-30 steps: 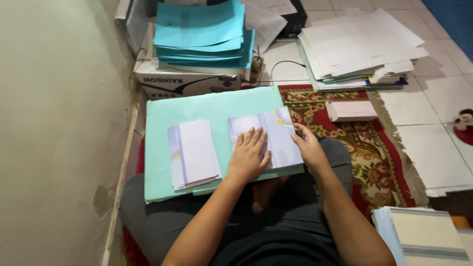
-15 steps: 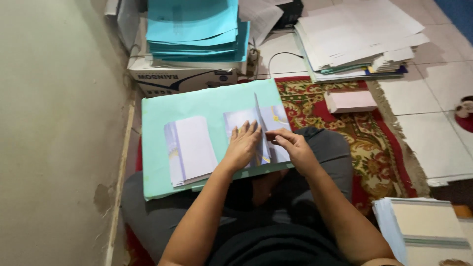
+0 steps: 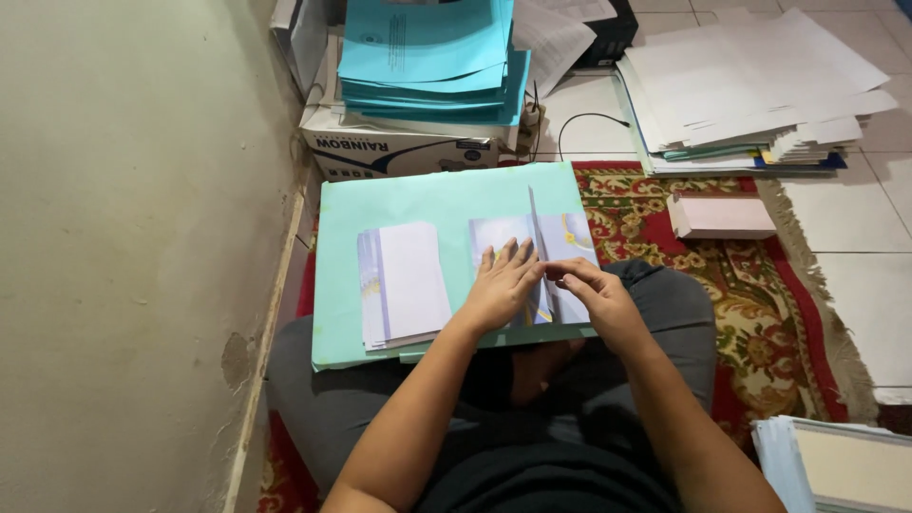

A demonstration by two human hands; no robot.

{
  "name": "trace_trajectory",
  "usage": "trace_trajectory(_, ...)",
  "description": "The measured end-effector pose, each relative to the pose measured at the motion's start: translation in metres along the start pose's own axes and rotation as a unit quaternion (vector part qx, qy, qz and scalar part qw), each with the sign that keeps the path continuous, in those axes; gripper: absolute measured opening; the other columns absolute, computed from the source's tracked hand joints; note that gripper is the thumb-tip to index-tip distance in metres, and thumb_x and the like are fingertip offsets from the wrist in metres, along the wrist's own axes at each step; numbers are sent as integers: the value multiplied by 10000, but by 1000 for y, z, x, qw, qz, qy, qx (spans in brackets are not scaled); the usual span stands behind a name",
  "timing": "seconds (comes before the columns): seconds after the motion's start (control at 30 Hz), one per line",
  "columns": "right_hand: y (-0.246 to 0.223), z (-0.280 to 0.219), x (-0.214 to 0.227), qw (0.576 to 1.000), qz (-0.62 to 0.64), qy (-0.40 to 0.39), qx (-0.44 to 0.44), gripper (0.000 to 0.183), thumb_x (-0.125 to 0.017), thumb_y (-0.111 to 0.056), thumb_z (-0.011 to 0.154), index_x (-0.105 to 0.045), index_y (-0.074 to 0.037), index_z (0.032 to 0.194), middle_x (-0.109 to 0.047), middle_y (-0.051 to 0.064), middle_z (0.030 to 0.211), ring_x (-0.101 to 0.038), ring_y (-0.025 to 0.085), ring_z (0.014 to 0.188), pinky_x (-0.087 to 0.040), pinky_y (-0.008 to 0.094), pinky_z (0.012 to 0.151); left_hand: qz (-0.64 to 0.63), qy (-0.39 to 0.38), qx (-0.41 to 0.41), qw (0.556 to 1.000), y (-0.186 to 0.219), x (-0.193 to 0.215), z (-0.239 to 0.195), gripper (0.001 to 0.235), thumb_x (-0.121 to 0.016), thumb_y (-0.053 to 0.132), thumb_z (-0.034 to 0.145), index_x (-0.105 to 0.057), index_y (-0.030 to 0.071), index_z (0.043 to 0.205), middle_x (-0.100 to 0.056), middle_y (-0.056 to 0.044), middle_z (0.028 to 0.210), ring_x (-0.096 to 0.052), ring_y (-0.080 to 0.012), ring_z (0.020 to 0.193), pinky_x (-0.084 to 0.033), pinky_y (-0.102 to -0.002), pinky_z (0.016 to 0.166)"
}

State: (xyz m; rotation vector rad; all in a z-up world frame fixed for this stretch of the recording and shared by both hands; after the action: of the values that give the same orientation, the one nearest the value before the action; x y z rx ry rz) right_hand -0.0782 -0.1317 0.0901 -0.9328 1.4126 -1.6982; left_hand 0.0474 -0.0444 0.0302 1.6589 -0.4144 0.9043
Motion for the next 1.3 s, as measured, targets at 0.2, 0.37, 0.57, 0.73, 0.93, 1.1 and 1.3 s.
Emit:
trace_trajectory(0.2, 7, 1, 2, 1000, 20, 4, -12, 335, -557, -79, 999, -685, 43, 1283, -689, 171, 1166, -641, 263, 1158, -501, 493, 1030, 7, 0, -4, 1000, 5, 5, -4, 751, -47, 575, 1073, -388, 118, 1561, -274, -101, 1669, -151, -322, 1565, 22, -549, 1246)
trace_trajectory(0.37, -2, 5, 29, 994, 29, 107, 10, 421, -457, -90, 1032, -552, 61, 1413, -605, 198, 1296, -546, 278, 1245, -425, 452, 1108, 25, 3, -11, 1000, 4, 3, -3, 706, -83, 539, 1085, -382, 116, 1565, -270, -103, 1672, -148, -320, 1566, 13, -548, 1246)
trace_trajectory(0.57, -4, 4, 39, 985, -144, 91, 24, 363, -453, -151, 1049, -644, -34, 1334, -591, 207, 1380, -483, 353, 1390, -326, 497, 1178, 15, 5, -15, 1000, -2, -3, 0, 733, -73, 568, 1078, -372, 112, 1569, -263, -92, 1674, -144, -320, 1568, 20, -546, 1247)
trace_trajectory(0.73, 23, 4, 21, 997, -45, 52, -46, 384, -441, -204, 1069, -652, -57, 1354, -670, 159, 1315, -556, 275, 1332, -404, 470, 1136, 29, 20, -29, 999, -5, -4, 1, 723, -87, 555, 1085, -384, 100, 1562, -284, -101, 1666, -162, -325, 1564, 13, -557, 1244)
trace_trajectory(0.93, 43, 1, 8, 994, -92, -14, -66, 387, -455, -199, 1057, -688, -22, 1310, -718, 201, 1239, -602, 295, 1260, -391, 477, 1140, 49, 52, -66, 995, -11, -5, 2, 577, -157, 358, 1117, -371, 63, 1564, -335, -153, 1639, -223, -370, 1541, -52, -607, 1232)
trace_trajectory(1.1, 31, -1, -8, 970, -219, -96, -47, 372, -534, -269, 1041, -687, -39, 1291, -670, 185, 1318, -603, 346, 1280, -421, 496, 1107, -401, 71, 97, 908, 8, 34, -28, 901, -144, 777, 932, 21, 249, 1643, 74, -330, 1644, 68, -512, 1512, -5, -648, 1215)
trace_trajectory(1.3, 33, 4, -7, 962, -245, -116, -22, 358, -583, -238, 1016, -689, -28, 1286, -670, 194, 1298, -613, 375, 1258, -450, 516, 1075, -233, 259, -63, 935, -14, 18, -19, 904, -551, 421, 1011, -23, 31, 1632, 37, -313, 1666, 70, -500, 1517, 8, -589, 1225)
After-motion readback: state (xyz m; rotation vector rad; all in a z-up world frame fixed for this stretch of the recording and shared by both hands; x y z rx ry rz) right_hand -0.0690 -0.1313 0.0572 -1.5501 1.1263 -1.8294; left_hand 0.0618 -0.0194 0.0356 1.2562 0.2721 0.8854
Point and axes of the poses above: each hand's wrist, its own z-axis towards the middle knuckle, its own x-axis out of the back of the hand, y = z × x, the point moved 6 cm from there along z, towards the middle knuckle
